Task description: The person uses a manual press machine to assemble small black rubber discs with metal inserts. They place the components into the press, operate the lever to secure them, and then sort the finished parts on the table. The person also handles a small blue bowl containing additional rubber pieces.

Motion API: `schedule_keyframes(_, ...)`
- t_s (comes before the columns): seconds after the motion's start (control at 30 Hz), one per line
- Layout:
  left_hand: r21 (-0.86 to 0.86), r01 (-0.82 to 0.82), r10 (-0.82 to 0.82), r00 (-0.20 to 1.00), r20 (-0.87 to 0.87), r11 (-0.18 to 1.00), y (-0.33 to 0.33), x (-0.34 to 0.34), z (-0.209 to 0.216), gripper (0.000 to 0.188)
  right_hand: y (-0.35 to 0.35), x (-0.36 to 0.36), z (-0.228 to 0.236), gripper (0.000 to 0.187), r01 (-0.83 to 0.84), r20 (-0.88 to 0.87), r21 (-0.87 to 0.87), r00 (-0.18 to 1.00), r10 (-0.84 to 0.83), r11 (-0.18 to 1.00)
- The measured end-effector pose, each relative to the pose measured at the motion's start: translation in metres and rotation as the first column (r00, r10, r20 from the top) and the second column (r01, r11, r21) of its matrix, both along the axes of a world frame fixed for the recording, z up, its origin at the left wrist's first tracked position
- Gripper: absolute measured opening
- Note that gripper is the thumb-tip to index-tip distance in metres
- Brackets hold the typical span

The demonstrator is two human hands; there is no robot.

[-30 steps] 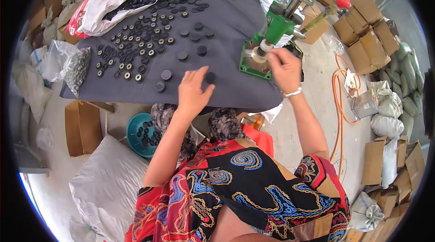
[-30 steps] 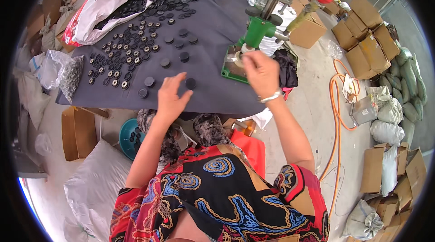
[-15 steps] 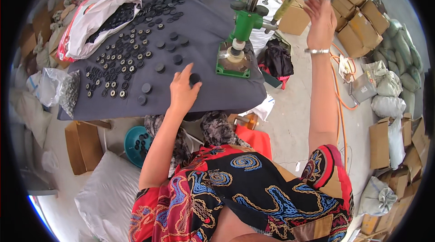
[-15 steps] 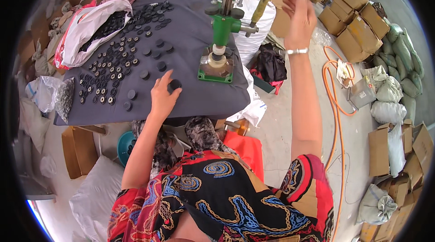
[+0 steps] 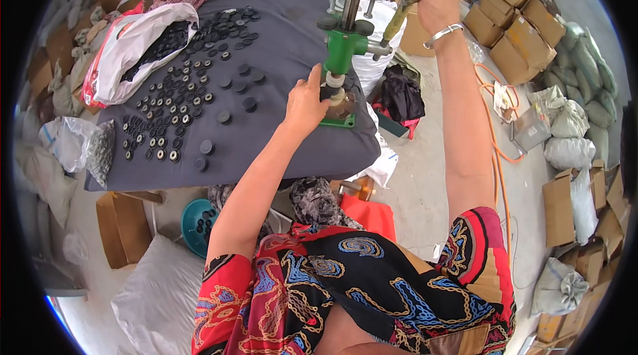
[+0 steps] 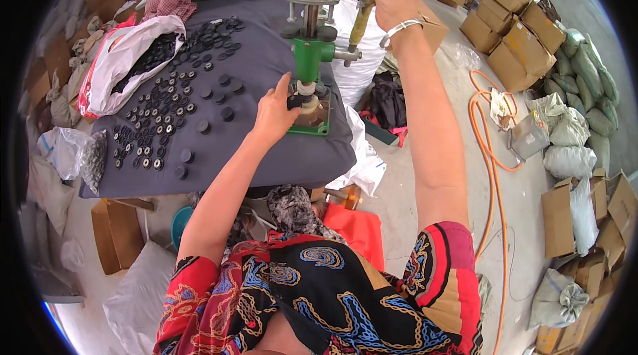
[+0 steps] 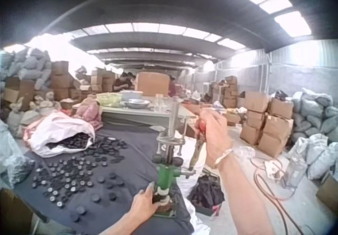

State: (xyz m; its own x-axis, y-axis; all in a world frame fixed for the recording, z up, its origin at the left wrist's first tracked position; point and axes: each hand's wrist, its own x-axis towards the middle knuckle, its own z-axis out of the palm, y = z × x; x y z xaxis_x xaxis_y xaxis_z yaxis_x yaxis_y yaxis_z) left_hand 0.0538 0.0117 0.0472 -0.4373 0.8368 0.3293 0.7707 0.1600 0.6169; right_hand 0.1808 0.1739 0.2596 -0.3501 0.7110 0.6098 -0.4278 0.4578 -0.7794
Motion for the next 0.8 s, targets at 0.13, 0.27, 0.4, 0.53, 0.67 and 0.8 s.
schedule_keyframes(0.13,0.023,-0.013,0.013,1.0,0.0,1.0,0.016,-0.003,-0.008,0.086,-0.007,0.0,0.0,0.022,0.016,-0.013,-0.024,1.0,-0.016,1.0)
schedule_keyframes(0.27,0.05,-0.048,0.047,0.998,0.03,0.998,0.028,0.002,-0.012,0.091,-0.009,0.002,-0.002,0.021,0.03,-0.045,-0.033,0.998,-0.031,0.999)
schedule_keyframes(0.4,0.134,-0.043,0.032,0.996,0.082,0.99,0.031,0.001,-0.021,0.095,-0.031,0.011,-0.011,0.021,0.007,-0.076,0.005,0.997,-0.006,1.0)
schedule_keyframes(0.53,0.165,-0.017,0.002,0.996,0.087,0.986,0.034,-0.001,-0.022,0.097,-0.019,0.023,-0.029,0.032,-0.075,-0.059,0.221,0.994,0.09,0.972)
schedule_keyframes(0.67,0.165,-0.006,-0.013,0.994,0.113,0.986,0.033,-0.003,-0.022,0.097,-0.056,0.039,-0.051,0.022,-0.003,-0.068,0.27,0.997,0.023,0.963)
schedule_keyframes(0.8,0.162,0.021,-0.044,0.989,0.142,0.987,0.033,-0.003,-0.02,0.096,-0.085,0.048,-0.084,0.018,0.117,-0.157,0.348,0.985,-0.066,0.93)
